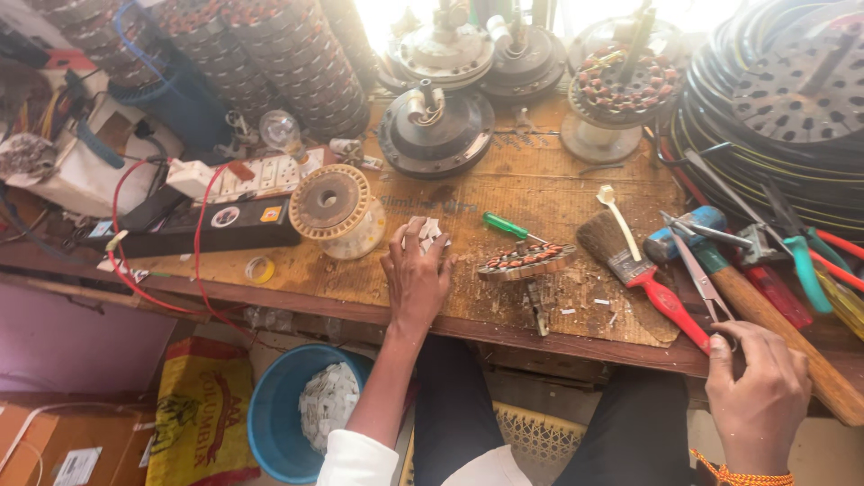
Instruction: The person cuts small white paper pieces with scissors and inserts them into slots on a circular motor stator. They use a screwdriver to press the pieces into place and repeat the process across multiple slots.
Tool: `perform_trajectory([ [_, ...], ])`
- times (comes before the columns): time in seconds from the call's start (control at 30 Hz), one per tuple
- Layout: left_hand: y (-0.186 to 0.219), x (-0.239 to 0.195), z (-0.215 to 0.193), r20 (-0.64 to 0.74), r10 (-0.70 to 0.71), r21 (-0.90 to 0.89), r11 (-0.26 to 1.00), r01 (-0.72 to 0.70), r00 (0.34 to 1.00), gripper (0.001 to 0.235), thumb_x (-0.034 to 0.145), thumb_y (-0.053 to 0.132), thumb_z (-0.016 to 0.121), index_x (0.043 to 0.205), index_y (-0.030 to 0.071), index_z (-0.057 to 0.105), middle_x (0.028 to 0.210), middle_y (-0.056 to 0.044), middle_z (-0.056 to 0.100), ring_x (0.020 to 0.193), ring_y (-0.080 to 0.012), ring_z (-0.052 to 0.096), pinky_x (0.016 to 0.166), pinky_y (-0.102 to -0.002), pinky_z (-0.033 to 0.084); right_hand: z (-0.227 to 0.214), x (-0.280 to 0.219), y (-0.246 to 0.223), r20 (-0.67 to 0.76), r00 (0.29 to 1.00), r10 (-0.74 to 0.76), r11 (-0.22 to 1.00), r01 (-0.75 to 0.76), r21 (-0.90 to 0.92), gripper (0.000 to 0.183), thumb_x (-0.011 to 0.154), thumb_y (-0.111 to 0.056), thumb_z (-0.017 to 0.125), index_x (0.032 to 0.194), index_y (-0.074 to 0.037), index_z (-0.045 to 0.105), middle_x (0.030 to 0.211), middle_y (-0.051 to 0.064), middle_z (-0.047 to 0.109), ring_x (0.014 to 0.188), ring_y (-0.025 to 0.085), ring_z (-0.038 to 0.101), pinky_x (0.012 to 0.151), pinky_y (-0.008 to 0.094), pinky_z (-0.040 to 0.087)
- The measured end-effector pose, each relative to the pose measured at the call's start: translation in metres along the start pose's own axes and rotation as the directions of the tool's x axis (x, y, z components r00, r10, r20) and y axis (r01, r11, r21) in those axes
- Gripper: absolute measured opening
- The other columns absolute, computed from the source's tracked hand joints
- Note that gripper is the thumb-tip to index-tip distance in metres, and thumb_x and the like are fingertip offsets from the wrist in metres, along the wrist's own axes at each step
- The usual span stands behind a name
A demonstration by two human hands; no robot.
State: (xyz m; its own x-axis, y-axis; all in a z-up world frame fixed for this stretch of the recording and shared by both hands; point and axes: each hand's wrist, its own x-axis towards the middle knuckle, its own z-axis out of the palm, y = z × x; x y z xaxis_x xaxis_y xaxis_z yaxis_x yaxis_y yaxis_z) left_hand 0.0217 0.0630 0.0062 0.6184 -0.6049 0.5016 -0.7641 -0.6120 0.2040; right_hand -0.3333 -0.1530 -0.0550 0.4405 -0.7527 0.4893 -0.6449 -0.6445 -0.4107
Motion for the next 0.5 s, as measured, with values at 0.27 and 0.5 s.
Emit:
perform_trajectory([
  [0.27,0.006,-0.028,-0.01,0.042,0.018,-0.014,1.0,-0.017,0.999,0.033,0.08,0.006,0.073,0.107,0.023,0.079,0.133,-0.001,0.063,0.125,-0.0253,0.052,0.101,-0.044,0.041,-0.006,-0.01,0.007,-0.013,0.995,0.099,0.986,-0.097,0.139,0.015,0.107,-0.012,0.068,0.121,-0.009,0.064,0.115,0.007,0.063,0.103,0.024,0.059,0.1,0.037,0.047],
  [0.5,0.0,-0.003,-0.018,0.05,-0.008,-0.055,0.998,0.011,0.999,0.031,0.088,0.021,0.077,0.118,0.017,0.073,0.113,-0.002,0.067,0.109,-0.0252,0.056,0.093,-0.047,0.041,-0.025,-0.005,-0.009,-0.016,0.999,0.031,0.959,-0.034,-0.283,0.018,0.1,-0.018,0.079,0.117,-0.013,0.074,0.106,0.003,0.068,0.098,0.022,0.064,0.096,0.036,0.052],
])
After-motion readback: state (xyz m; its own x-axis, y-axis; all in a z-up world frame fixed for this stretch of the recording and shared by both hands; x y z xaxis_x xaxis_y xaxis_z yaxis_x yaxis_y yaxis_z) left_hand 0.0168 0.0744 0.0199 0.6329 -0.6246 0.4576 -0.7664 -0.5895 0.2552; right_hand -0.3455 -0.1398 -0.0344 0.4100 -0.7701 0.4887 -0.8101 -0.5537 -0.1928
